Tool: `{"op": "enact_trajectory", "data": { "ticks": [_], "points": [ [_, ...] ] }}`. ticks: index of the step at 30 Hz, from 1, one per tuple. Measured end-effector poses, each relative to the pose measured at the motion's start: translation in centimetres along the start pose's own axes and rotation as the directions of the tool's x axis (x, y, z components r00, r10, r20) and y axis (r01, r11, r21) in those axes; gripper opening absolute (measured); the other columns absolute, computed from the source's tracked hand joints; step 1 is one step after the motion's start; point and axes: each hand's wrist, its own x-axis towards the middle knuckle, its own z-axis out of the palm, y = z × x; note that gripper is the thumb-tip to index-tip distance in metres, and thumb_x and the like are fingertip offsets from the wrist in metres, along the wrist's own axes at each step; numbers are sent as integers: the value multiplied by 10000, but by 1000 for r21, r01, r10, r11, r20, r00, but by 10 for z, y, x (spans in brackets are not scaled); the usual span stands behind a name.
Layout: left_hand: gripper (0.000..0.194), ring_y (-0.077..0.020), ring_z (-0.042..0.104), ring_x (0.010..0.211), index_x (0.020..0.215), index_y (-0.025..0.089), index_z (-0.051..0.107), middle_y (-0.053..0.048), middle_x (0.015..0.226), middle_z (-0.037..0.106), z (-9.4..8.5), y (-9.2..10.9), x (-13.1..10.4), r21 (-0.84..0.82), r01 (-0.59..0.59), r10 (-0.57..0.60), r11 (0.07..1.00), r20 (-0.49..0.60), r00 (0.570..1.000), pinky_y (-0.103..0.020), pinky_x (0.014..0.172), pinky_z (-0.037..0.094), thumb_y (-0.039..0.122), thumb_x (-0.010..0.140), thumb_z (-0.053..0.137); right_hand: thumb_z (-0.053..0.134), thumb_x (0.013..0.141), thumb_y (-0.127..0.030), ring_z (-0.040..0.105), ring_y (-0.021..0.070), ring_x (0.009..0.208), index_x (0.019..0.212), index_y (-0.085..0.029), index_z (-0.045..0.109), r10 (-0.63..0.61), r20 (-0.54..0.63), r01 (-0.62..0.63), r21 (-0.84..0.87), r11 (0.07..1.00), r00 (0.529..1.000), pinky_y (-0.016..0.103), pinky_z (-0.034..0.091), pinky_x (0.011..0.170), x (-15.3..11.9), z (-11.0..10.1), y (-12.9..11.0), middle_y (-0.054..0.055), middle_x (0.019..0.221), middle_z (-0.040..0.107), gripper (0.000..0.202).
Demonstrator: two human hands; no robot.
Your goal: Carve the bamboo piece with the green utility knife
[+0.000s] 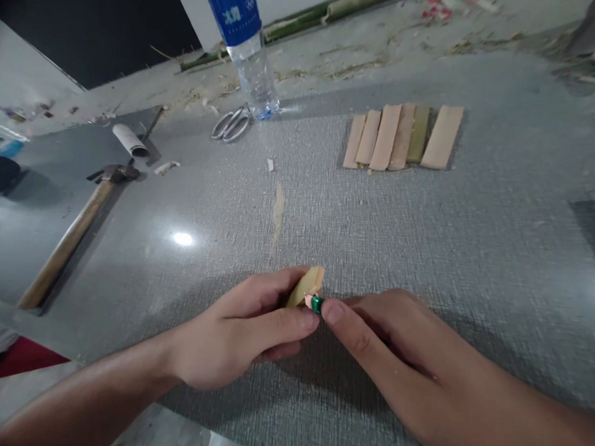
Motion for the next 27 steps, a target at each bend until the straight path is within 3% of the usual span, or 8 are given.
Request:
{"op": "enact_trajectory", "data": {
  "ticks": [3, 6, 12, 22, 27],
  "points": [
    [316, -90, 338, 620, 884, 219, 510, 81, 711, 435, -1, 1, 0, -3, 10, -10, 1000, -12, 1000, -279, 564, 273, 326, 1036, 766, 574, 1090, -691, 662, 226, 487, 725, -370, 797, 20, -19, -20, -5, 1000, 1000, 301, 669, 578, 0, 0, 0, -19, 554, 690, 535],
    [315, -93, 322, 632, 878, 218, 499, 82, 712, 413, -1, 2, 0, 9, 20, -20, 1000, -2, 1000, -289, 571, 256, 315, 1049, 745, 573, 1079, -716, 717, 249, 545, 794, -387, 842, 38, -13, -38, -6, 999, 999, 316, 676, 569, 0, 0, 2, -10, 616, 759, 512],
    [305, -97, 336, 650, 869, 211, 512, 79, 715, 420, -1, 3, 1, 35, 8, -8, 999, -6, 1000, -301, 592, 265, 321, 1053, 729, 589, 1057, -734, 698, 252, 500, 732, -393, 819, 50, -28, -50, 4, 999, 998, 311, 609, 447, 2, 1, 4, -9, 587, 745, 524],
    [314, -96, 344, 625, 871, 216, 509, 79, 698, 426, 1, 2, -1, 28, 34, -33, 999, -32, 999, -284, 568, 275, 335, 1045, 742, 571, 1069, -735, 709, 253, 543, 749, -369, 824, 59, 13, -59, 5, 998, 998, 323, 664, 563, 0, -4, -2, -1, 607, 740, 547],
    [302, -95, 341, 610, 871, 219, 492, 79, 687, 426, 0, 4, -2, 75, 35, -32, 997, -40, 999, -289, 564, 272, 325, 1094, 665, 584, 1069, -728, 714, 253, 573, 790, -374, 833, 54, 46, -56, 32, 998, 997, 342, 710, 700, 1, -1, 0, -8, 638, 754, 516]
  ]
}}
